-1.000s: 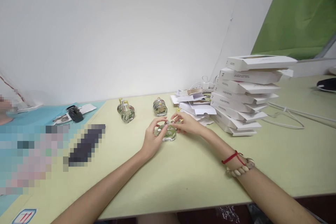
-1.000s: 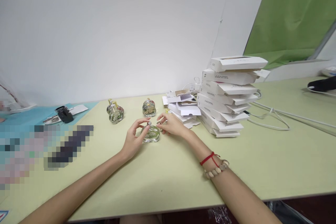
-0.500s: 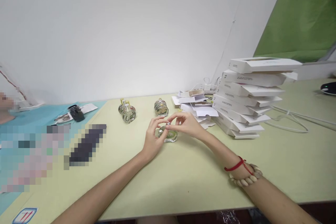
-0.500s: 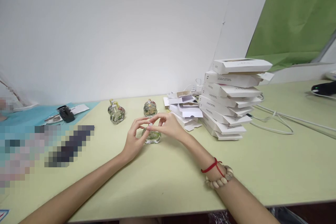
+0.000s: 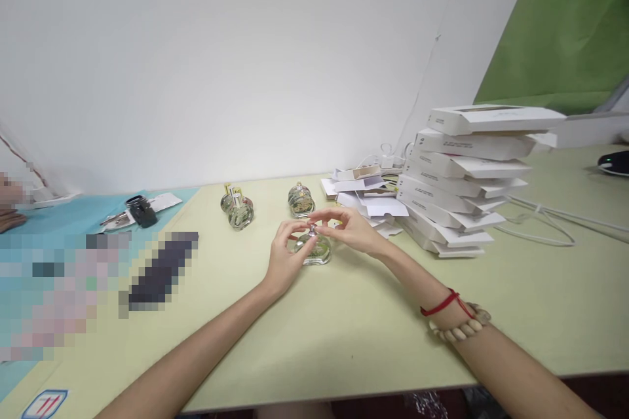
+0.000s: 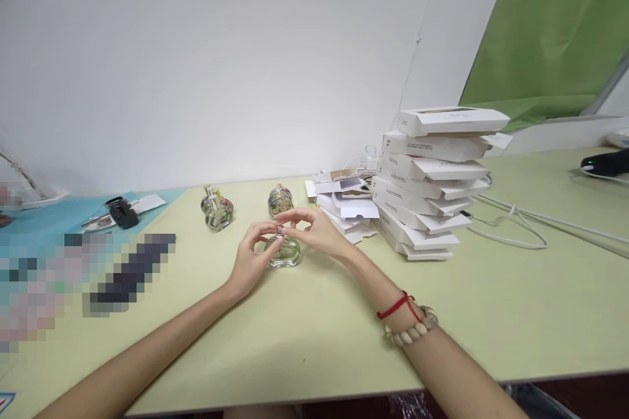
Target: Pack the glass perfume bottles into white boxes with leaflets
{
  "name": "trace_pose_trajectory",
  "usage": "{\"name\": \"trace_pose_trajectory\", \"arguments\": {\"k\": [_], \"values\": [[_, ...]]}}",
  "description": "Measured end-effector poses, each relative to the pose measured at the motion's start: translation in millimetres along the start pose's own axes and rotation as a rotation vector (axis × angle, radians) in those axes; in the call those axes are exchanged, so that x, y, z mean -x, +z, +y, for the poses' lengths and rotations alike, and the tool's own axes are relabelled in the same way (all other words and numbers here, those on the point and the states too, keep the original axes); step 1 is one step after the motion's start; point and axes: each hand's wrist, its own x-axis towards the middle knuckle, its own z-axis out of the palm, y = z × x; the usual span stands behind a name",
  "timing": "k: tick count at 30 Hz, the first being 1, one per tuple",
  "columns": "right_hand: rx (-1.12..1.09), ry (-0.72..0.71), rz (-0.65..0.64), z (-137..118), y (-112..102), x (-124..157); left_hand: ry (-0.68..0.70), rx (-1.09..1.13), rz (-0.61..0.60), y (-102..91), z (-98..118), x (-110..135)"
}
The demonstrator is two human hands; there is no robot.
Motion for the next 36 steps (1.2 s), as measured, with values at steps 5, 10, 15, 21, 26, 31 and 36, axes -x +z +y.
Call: {"name": "trace_pose_trajectory", "arguments": {"k": [5, 10, 15, 21, 26, 31, 36], "values": [[0.003, 0.024, -0.004, 0.2, 0.2, -0.1, 0.012, -0.013, -0.007, 0.1, -1.2, -0.6], [-0.006, 0.028, 0.022, -0.2, -0.6, -0.2, -0.001, -0.025, -0.001, 1.5, -2.9, -1.0], [0.007, 0.041, -0.025, -0.4, -0.4, -0.5, -0.004, -0.019, 0.004, 1.7, -3.8, -1.4], [0.002, 0.03, -0.039, -0.5, 0.2, -0.5, -0.001, -0.01, 0.003, 1.1, -3.8, -1.4], [0.04, 0.038, -0.041, -2.5, -0.4, -1.0, 0.008, -0.016, -0.005, 0.4, -1.8, -1.7], [0.061, 0.028, -0.021, -4.3, -0.7, -1.0, 0.018, -0.016, 0.001, 0.6, -2.7, -2.0], [0.068, 0.02, -0.02, -3.9, -0.3, -0.8, 0.021, -0.015, -0.01, 0.8, -4.9, -1.4]]}}
